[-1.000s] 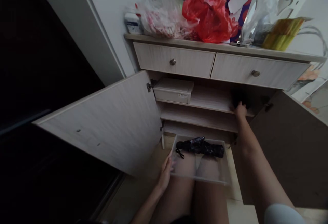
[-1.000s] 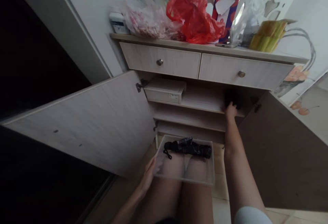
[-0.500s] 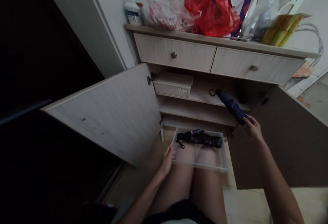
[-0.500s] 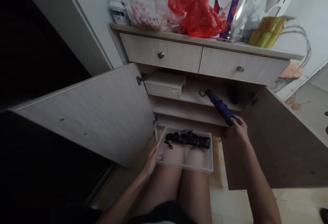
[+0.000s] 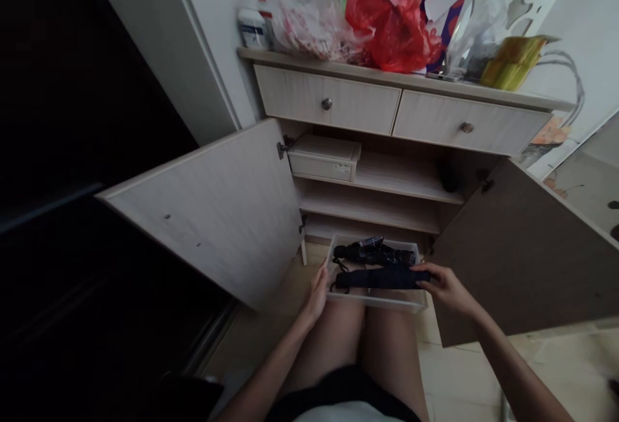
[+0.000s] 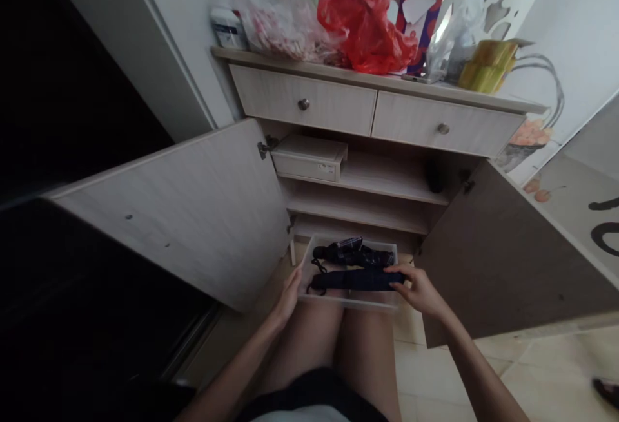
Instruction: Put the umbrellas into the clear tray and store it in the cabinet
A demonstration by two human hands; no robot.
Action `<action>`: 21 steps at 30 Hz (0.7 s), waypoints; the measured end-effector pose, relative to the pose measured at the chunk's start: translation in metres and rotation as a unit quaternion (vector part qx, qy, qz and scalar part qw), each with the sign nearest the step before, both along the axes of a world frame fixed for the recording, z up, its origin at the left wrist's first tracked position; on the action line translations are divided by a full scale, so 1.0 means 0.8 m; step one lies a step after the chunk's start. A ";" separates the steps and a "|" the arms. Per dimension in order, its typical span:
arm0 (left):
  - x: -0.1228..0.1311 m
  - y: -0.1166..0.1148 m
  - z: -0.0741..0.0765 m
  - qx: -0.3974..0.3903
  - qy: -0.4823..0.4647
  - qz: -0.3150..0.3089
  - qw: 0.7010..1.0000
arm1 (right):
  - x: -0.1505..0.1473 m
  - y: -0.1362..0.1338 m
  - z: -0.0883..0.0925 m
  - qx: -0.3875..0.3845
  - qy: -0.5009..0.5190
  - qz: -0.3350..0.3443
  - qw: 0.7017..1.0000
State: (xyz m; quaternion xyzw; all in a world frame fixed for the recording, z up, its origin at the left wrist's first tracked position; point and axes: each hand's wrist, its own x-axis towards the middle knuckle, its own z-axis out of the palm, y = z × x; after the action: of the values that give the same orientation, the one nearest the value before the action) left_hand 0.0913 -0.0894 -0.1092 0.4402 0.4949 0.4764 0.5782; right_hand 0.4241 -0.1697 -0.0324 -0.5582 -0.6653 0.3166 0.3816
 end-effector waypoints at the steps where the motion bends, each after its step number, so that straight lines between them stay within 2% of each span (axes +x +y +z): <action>1: 0.000 0.000 -0.001 0.010 0.003 0.003 1.000 | -0.006 0.006 -0.007 0.018 -0.031 0.013 0.999; 6: -0.008 -0.002 -0.009 -0.004 0.022 -0.008 1.000 | -0.019 0.041 -0.033 0.095 -0.184 0.023 0.978; 8: -0.011 -0.002 -0.011 -0.020 0.024 -0.016 0.999 | -0.025 0.049 -0.037 0.087 -0.251 0.019 0.964; 12: -0.013 -0.001 -0.013 0.000 0.032 -0.011 0.999 | -0.043 0.050 -0.035 0.055 -0.378 -0.001 0.924; 15: -0.013 -0.002 -0.015 -0.013 0.033 -0.013 0.999 | -0.049 0.053 -0.019 0.046 -0.430 0.010 0.902; 18: -0.013 -0.001 -0.017 0.003 0.031 -0.008 0.999 | -0.028 0.086 0.014 0.056 -0.396 0.028 0.916; 19: -0.013 0.000 -0.017 0.014 0.031 -0.007 0.999 | -0.015 0.105 0.027 0.066 -0.374 0.003 0.925; 21: -0.012 0.001 -0.016 0.023 0.029 -0.002 0.999 | 0.021 0.154 0.053 0.084 -0.352 -0.112 0.926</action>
State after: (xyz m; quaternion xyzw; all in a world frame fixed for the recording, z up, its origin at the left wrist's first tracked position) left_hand 0.0814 -0.0885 -0.1222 0.4680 0.4998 0.4731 0.5544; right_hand 0.4412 -0.0463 0.0101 -0.6706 -0.7139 -0.0021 0.2018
